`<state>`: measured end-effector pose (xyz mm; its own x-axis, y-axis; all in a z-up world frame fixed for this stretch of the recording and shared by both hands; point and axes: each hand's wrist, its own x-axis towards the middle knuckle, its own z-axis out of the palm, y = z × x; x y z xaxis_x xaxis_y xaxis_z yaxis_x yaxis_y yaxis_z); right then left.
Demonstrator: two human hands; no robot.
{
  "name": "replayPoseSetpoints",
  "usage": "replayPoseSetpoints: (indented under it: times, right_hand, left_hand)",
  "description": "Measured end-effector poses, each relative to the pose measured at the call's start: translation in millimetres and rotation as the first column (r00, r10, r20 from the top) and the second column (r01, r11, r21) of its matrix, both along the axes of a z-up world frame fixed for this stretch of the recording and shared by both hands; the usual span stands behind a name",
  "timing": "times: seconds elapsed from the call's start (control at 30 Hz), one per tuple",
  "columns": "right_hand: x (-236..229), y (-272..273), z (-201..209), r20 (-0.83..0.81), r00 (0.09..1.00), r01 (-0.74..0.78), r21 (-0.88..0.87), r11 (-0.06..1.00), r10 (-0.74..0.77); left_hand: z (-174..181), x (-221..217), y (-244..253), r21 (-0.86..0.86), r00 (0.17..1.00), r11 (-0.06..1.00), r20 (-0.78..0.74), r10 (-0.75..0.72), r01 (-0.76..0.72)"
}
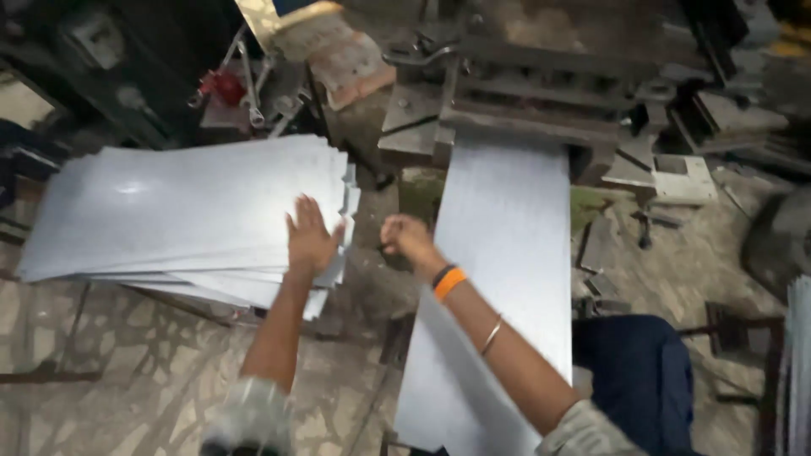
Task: A factory worker is feeding metal sheets into a stamping machine to punch patterns into them.
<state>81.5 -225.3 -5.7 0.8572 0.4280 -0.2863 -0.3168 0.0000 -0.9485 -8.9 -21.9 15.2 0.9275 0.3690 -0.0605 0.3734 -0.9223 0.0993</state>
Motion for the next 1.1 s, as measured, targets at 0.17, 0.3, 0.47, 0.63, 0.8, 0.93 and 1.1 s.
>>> replayPoseSetpoints:
  times: [0.17, 0.3, 0.47, 0.63, 0.8, 0.93, 1.1]
  right_hand:
    - [-13, 71, -115, -0.327, 0.944, 0.002, -0.135, 0.991, -0.046]
    - [-43, 70, -66, -0.292, 0.931, 0.194, -0.109, 0.975, -0.218]
    - [-91, 21, 68, -0.214, 0.968, 0.138, 0.025, 0.990, -0.129]
    - [-150, -61, 163, -0.128, 0.987, 0.118, 0.127, 0.985, -0.102]
    - [-138, -198, 116, -0.212, 0.972, 0.129, 0.107, 0.986, -0.104]
    - [-112, -262, 72, -0.493, 0.844, 0.367, 0.247, 0.897, -0.210]
    - [-125, -275, 114, -0.241, 0.970, 0.030, 0.286, 0.958, 0.041]
  left_hand:
    - [10, -49, -31, -0.445, 0.968, 0.892, 0.249, 0.040, 0.078]
    - [23, -80, -55, -0.773, 0.282, 0.601, 0.541, 0.792, -0.204]
    - [-62, -94, 13, -0.945, -0.109, 0.075, 0.042, 0.993, 0.318]
    - [-1, -115, 7, -0.613, 0.262, -0.374, -0.268, 0.927, 0.696]
    - [39, -152, -67, -0.838, 0.415, -0.331, -0.141, 0.899, 0.434]
    - [78, -176, -116, -0.892, 0.553, -0.238, 0.016, 0.833, 0.385]
    - [85, -155, -163, -0.926, 0.802, -0.190, 0.166, 0.574, 0.327]
